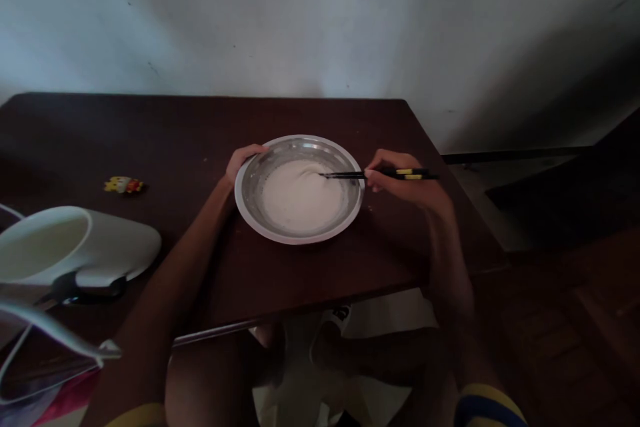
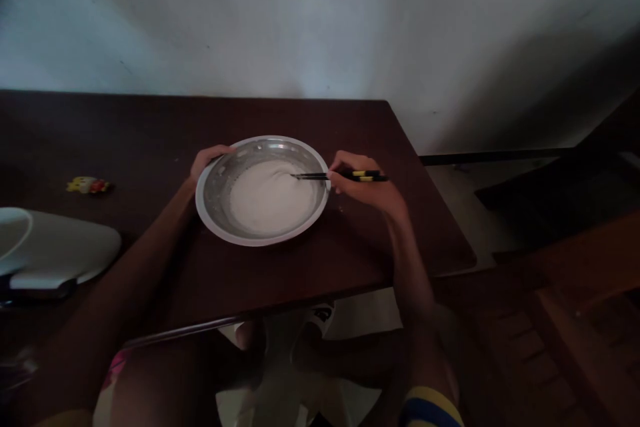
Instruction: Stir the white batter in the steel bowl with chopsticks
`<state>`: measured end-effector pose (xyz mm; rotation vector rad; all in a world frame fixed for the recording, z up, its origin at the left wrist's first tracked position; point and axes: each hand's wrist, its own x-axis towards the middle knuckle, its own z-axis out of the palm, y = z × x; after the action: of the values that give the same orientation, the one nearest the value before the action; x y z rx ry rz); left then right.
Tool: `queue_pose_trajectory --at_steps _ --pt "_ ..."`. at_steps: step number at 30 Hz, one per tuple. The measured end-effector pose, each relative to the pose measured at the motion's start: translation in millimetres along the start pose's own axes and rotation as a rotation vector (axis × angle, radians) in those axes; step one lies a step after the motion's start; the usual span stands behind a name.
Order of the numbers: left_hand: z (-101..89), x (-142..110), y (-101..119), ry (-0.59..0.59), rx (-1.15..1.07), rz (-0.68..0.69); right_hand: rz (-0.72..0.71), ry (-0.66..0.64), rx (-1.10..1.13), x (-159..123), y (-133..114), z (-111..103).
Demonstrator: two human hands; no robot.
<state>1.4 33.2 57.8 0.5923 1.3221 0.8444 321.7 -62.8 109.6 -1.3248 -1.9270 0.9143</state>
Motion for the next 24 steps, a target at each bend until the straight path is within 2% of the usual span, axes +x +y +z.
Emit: queue_pose_trajectory --at_steps 2,4,5,6,8,10,11,13,15,16,18,21,22,24 --pt "2.1 -3.3 0.8 0.002 -0.019 -0.009 0.030 -0.105 0.032 -2.5 -2.1 -4.7" --pt "4.4 -6.5 1.4 -0.005 -0.027 -0.011 0.002 -0.234 0.060 -2.4 -5.4 -0.4" --pt "5.4 -7.8 1.6 -0.007 -0.027 -0.008 -0.023 -0.257 0.062 -1.3 -6.6 3.8" --pt "6.0 -8.6 1.6 -0.007 -0.023 -0.008 -0.043 -0.240 0.055 -0.1 -7.3 7.8" --pt "5.9 -8.1 1.4 -0.003 -0.007 -0.009 -0.052 -0.111 0.027 1.4 -6.8 10.5" --pt "3.7 -5.0 0.5 -0.027 -0.005 0.002 -0.023 -0.010 0.014 0.0 -5.8 5.0" --pt "2.1 -2.9 -0.1 -0.043 -0.003 0.009 -0.001 -0.009 0.018 -1.5 -5.7 0.9" --pt "-0.9 1.3 -1.3 -0.074 0.001 0.018 0.031 -0.120 0.045 -4.1 -6.5 -3.8" --pt "-2.3 3.6 -2.0 -0.073 -0.006 0.018 -0.004 -0.248 0.063 -3.8 -7.3 -0.6" --pt "-2.2 3.9 -2.0 -0.062 -0.012 0.015 -0.037 -0.264 0.058 -2.6 -7.1 2.9" --pt "-0.9 3.3 -1.8 -0.037 -0.027 0.011 -0.081 -0.180 0.026 -0.1 -5.2 8.2" --pt "-0.3 3.5 -2.0 -0.006 -0.031 0.023 -0.023 -0.015 0.006 -0.5 -2.6 4.2" --pt "-1.1 4.5 -2.5 -0.012 -0.027 0.031 0.006 -0.026 0.021 -1.7 -2.8 1.5" --pt "-4.3 7.8 -3.8 -0.046 -0.007 0.041 0.031 -0.160 0.064 -3.3 -4.4 -0.3"
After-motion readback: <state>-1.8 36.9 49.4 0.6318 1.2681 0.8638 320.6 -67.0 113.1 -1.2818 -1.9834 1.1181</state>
